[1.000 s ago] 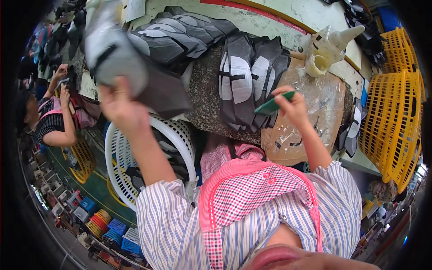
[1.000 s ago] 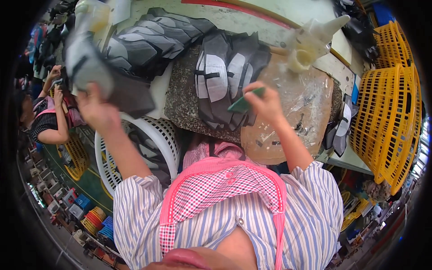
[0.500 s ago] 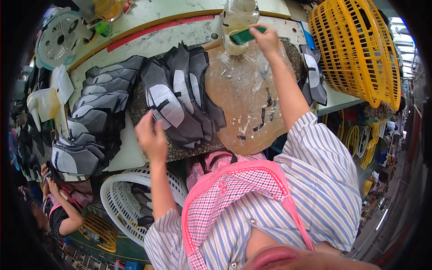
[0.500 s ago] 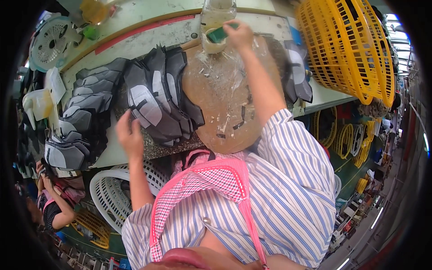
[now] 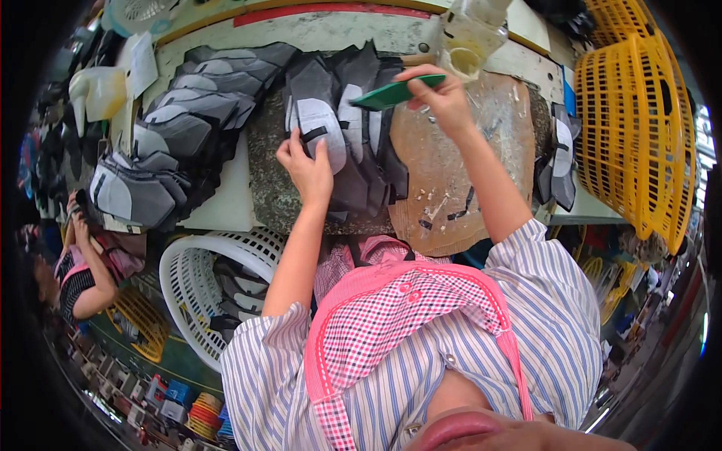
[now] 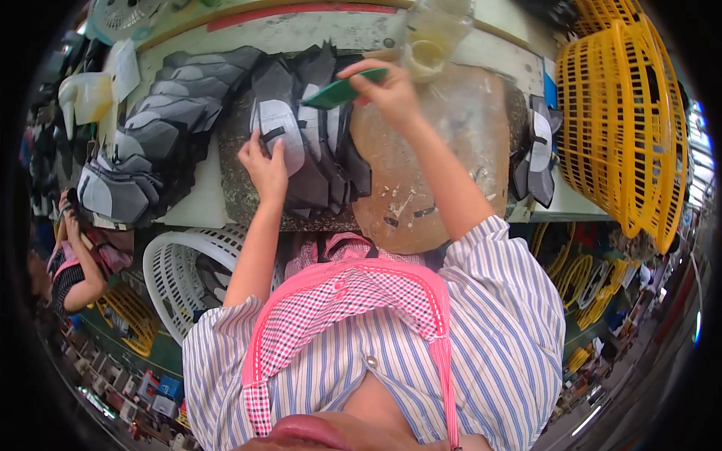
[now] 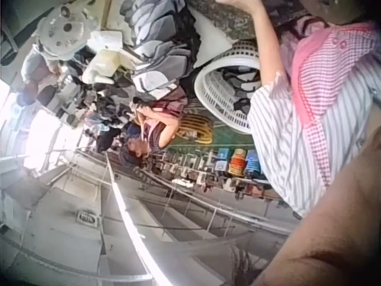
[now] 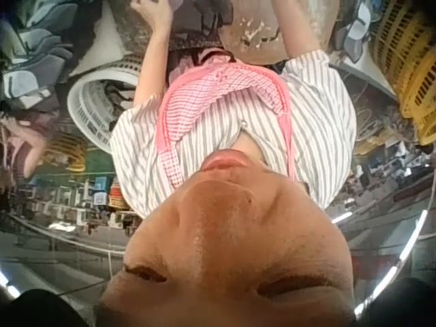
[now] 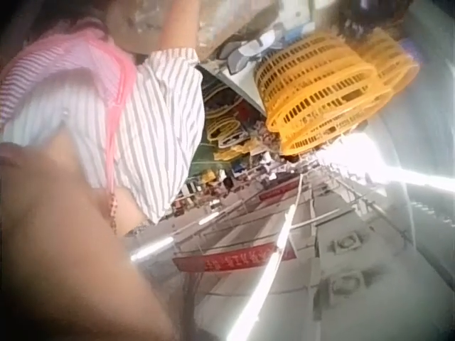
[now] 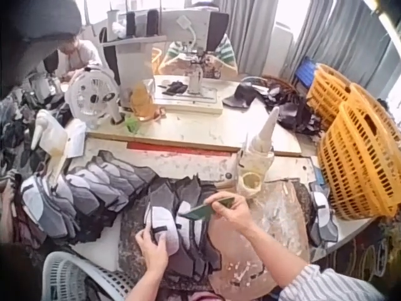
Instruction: Applying glue to shoe upper components using a small plastic scraper tool.
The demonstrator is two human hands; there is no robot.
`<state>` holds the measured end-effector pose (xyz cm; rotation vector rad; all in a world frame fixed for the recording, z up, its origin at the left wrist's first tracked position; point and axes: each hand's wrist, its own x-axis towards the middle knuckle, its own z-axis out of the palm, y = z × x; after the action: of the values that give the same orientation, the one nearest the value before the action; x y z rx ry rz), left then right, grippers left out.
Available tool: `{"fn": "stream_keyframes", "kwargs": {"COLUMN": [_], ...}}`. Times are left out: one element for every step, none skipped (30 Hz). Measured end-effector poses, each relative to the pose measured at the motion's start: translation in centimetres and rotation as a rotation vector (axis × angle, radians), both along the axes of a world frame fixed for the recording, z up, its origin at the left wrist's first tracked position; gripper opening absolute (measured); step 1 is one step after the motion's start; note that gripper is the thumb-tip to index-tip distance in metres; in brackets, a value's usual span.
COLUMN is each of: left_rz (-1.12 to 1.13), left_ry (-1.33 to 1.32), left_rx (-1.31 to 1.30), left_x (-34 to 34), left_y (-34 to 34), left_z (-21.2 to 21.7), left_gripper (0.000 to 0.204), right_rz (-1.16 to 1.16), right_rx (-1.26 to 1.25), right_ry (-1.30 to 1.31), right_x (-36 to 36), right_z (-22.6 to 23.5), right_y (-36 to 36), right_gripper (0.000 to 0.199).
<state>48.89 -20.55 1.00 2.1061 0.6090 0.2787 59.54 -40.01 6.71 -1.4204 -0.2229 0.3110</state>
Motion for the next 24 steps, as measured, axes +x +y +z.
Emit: {"fn": "stream_keyframes", "kwargs": {"left_rz": [0.022,0.046,0.059,0.075,0.089,0.113,0.122,0.111,0.108,0.121,0.113,0.090,0.087,0.039,-0.015,-0.006,-0.015,0.032,0.081,0.081,0.084,0.085,0.085,0.040], "left_ry": [-0.005,0.053,0.107,0.090,0.070,0.059,0.063,0.079,0.095,0.096,0.177,0.258,0.259,0.241,0.219,0.212,0.211,0.127,0.038,0.046,0.042,0.055,0.068,0.093], "left_rx": [-0.017,-0.110,-0.211,-0.271,-0.334,-0.299,-0.304,-0.323,-0.342,-0.349,-0.453,-0.556,-0.560,-0.673,-0.787,-0.860,-0.861,-1.090,-1.315,-1.369,-1.365,-1.375,-1.384,-1.412], "left_x": [-0.9,-1.8,-2.4,-3.4,-4.1,-4.5,-4.6,-4.5,-4.2,-4.0,-3.8,-3.7,-3.6,-3.5,-2.9,-2.3,-1.7,-1.6,-1.5,-1.9,-1.5,-1.4,-1.2,-0.6], "left_y": [-0.5,-1.4,-2.5,-3.0,-3.5,-3.4,-2.9,-2.4,-2.0,-1.6,-1.1,-0.8,-0.3,0.2,0.3,0.0,0.2,0.8,1.5,2.4,2.9,3.1,3.2,3.1], "left_z": [-0.6,0.3,1.1,1.0,0.4,0.2,0.0,0.0,-0.2,-0.3,-0.4,-0.3,-0.6,-1.3,-1.2,-0.9,-0.3,0.1,0.5,1.0,0.9,1.1,1.3,1.8], "left_gripper": [0.046,0.046,0.045,0.045,0.044,0.043,0.043,0.043,0.042,0.042,0.041,0.041,0.041,0.038,0.035,0.028,0.028,0.023,0.019,0.018,0.018,0.019,0.020,0.024], "right_rz": [0.039,0.063,0.063,0.028,-0.009,-0.070,-0.059,0.027,0.120,0.201,0.213,0.206,0.199,0.101,-0.014,-0.067,-0.122,-0.123,-0.128,-0.135,-0.132,-0.047,0.034,-0.046], "right_rx": [-0.018,0.001,-0.070,-0.151,-0.233,-0.405,-0.409,-0.372,-0.335,-0.348,-0.352,-0.402,-0.451,-0.578,-0.691,-0.719,-0.746,-0.741,-0.724,-0.707,-0.702,-0.578,-0.451,-0.607], "right_ry": [-0.018,-0.008,-0.074,-0.146,-0.220,-0.315,-0.312,-0.269,-0.226,-0.162,-0.161,-0.197,-0.232,-0.303,-0.483,-0.565,-0.647,-0.642,-0.617,-0.592,-0.594,-0.490,-0.387,-0.528], "right_x": [0.3,0.8,1.7,2.7,3.4,3.3,3.0,2.5,2.3,1.4,2.0,2.6,3.2,3.6,4.4,5.3,6.0,6.0,6.0,5.8,5.3,3.8,2.9,3.2], "right_z": [-0.8,-1.3,-2.2,-3.3,-4.0,-3.7,-4.1,-4.8,-4.8,-4.6,-4.4,-3.4,-2.9,-3.5,-4.3,-4.7,-5.0,-4.6,-3.8,-3.3,-3.5,-3.4,-3.7,-4.2], "right_y": [2.0,3.8,4.8,5.9,6.7,7.7,8.0,7.8,7.7,7.2,7.7,7.9,8.1,8.7,9.0,8.8,8.4,8.5,8.4,8.4,8.8,9.2,9.7,9.4], "right_gripper": [0.012,0.011,0.010,0.010,0.010,0.010,0.010,0.010,0.010,0.010,0.010,0.009,0.009,0.009,0.010,0.010,0.010,0.010,0.010,0.010,0.010,0.010,0.009,0.009]}}
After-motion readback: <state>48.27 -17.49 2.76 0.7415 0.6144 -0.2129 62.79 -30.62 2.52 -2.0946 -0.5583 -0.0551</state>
